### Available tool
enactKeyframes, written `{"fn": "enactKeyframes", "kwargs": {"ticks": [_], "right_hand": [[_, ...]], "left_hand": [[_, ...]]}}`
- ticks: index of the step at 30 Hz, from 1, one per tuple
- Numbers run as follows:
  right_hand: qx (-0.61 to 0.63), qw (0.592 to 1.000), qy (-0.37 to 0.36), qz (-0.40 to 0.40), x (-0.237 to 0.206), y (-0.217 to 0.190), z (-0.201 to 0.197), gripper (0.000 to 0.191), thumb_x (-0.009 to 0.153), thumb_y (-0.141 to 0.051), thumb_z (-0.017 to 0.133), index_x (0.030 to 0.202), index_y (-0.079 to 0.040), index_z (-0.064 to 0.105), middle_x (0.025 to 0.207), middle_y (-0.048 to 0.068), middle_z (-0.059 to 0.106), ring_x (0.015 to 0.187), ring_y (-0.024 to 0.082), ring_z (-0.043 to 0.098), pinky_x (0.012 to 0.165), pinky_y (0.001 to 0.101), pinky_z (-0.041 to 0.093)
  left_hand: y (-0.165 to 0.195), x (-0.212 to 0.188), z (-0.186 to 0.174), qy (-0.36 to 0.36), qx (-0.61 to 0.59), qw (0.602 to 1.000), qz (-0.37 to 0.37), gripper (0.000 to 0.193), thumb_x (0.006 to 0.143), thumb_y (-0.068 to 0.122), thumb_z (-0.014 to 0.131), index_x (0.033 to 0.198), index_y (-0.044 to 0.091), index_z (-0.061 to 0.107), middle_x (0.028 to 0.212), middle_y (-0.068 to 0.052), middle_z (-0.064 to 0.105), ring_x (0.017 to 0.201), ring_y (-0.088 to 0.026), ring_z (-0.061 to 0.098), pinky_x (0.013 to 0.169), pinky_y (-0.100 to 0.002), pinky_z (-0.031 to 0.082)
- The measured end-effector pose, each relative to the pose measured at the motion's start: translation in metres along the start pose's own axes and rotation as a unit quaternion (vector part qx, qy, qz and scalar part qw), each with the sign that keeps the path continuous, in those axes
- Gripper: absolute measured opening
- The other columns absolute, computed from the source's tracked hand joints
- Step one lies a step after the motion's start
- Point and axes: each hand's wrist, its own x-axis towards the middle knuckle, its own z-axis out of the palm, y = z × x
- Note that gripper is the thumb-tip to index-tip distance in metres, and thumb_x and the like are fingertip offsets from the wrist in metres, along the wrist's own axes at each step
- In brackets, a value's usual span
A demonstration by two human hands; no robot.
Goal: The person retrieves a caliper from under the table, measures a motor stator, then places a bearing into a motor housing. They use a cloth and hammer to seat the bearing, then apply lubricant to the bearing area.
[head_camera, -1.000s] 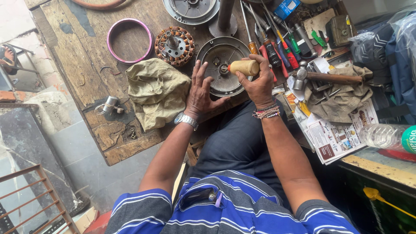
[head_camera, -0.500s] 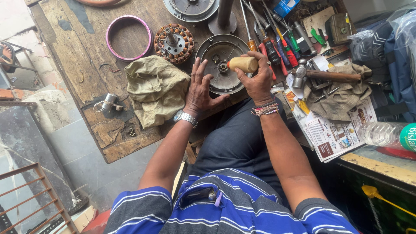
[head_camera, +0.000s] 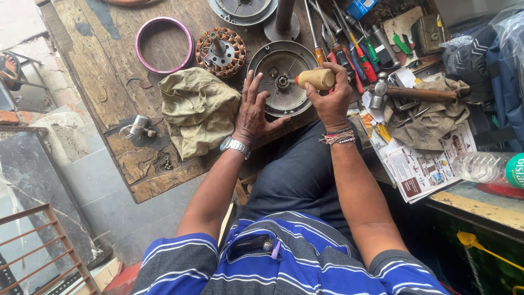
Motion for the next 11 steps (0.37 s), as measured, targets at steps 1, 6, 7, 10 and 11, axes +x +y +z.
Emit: {"fn": "enactKeyframes", "kwargs": {"ticks": [1,6,7,10,11], "right_hand": [[0.004,1.0,-0.002,0.002,0.0,0.0003,-0.0003,0.053,0.087,-0.003,0.085,0.13,-0.003,0.054,0.118,0.015,0.073,0.112,0.025,0.074,0.102,0.0373,0.062],[0.008,1.0,-0.011,0.012,-0.002,-0.0004,-0.0016,0.053,0.087,-0.004,0.085,0.13,-0.003,0.054,0.116,0.014,0.074,0.11,0.024,0.075,0.1,0.0366,0.063],[0.009,1.0,-0.014,0.013,-0.0021,-0.0008,-0.0018,0.053,0.087,-0.005,0.084,0.13,-0.003,0.053,0.116,0.014,0.074,0.109,0.024,0.075,0.1,0.0362,0.063],[0.003,1.0,-0.019,0.009,-0.0022,-0.0022,-0.0014,0.053,0.087,-0.005,0.084,0.13,-0.004,0.053,0.116,0.014,0.074,0.11,0.024,0.075,0.1,0.0359,0.063],[0.001,1.0,-0.017,0.007,-0.0018,-0.0025,-0.0016,0.053,0.087,-0.005,0.084,0.13,-0.004,0.053,0.116,0.014,0.074,0.11,0.025,0.075,0.1,0.0367,0.063]], "left_hand": [[-0.0003,0.0003,-0.0003,-0.001,-0.001,1.0,-0.001,0.078,0.081,0.061,0.086,0.119,0.003,0.05,0.16,-0.025,0.029,0.155,-0.048,0.017,0.129,-0.056,0.025],[0.001,0.0,0.0007,-0.002,0.003,1.0,0.002,0.079,0.082,0.062,0.085,0.12,0.002,0.05,0.16,-0.025,0.028,0.156,-0.047,0.016,0.129,-0.056,0.025],[0.0011,-0.0002,0.0005,-0.004,0.002,1.0,0.001,0.079,0.082,0.062,0.085,0.12,0.002,0.05,0.16,-0.025,0.028,0.156,-0.047,0.016,0.129,-0.056,0.025],[0.0007,-0.0002,0.0,-0.004,0.004,1.0,0.001,0.079,0.082,0.063,0.085,0.12,0.002,0.05,0.16,-0.025,0.028,0.156,-0.047,0.016,0.129,-0.056,0.025],[0.0009,-0.0002,0.0001,-0.006,0.005,1.0,0.0,0.079,0.082,0.063,0.085,0.12,0.002,0.05,0.16,-0.025,0.028,0.156,-0.047,0.015,0.129,-0.056,0.024]]}}
